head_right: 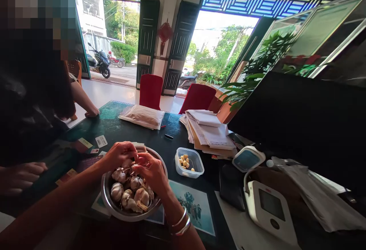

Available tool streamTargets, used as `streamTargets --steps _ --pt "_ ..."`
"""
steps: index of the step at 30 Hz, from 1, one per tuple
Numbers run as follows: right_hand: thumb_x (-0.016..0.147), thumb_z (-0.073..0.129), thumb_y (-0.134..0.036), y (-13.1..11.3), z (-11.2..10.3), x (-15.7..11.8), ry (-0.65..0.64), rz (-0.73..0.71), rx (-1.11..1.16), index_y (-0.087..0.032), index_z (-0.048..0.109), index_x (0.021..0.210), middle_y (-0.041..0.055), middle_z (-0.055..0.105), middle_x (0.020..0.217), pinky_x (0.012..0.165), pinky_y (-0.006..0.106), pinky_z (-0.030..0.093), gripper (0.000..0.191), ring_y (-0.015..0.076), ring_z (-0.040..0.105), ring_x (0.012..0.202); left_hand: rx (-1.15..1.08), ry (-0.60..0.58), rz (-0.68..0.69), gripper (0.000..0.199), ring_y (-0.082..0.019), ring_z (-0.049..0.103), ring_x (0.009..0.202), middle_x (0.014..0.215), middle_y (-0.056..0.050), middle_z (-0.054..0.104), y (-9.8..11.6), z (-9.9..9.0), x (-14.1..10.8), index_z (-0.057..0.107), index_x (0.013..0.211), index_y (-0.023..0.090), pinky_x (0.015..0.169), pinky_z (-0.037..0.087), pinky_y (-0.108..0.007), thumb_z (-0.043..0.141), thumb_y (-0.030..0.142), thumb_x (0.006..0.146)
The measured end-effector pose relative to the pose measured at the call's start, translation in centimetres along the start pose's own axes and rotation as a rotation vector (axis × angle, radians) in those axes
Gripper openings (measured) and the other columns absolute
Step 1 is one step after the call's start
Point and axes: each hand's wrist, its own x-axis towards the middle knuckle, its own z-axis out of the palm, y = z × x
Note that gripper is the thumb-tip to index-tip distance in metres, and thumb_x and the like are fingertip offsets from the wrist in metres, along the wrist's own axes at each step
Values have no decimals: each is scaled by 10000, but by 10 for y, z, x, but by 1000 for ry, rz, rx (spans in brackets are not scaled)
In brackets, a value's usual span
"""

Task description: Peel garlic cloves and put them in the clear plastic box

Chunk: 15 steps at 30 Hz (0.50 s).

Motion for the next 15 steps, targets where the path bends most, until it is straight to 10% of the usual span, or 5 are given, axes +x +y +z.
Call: streamTargets --steps 15 --pt "859 471 -304 5 -12 3 -10 91 -172 -144 684 778 4 631 623 510 205 370 279 116 514 546 35 -157 284 119 -133 616 717 835 -27 692 -11 16 10 721 840 200 675 429 -219 649 253 761"
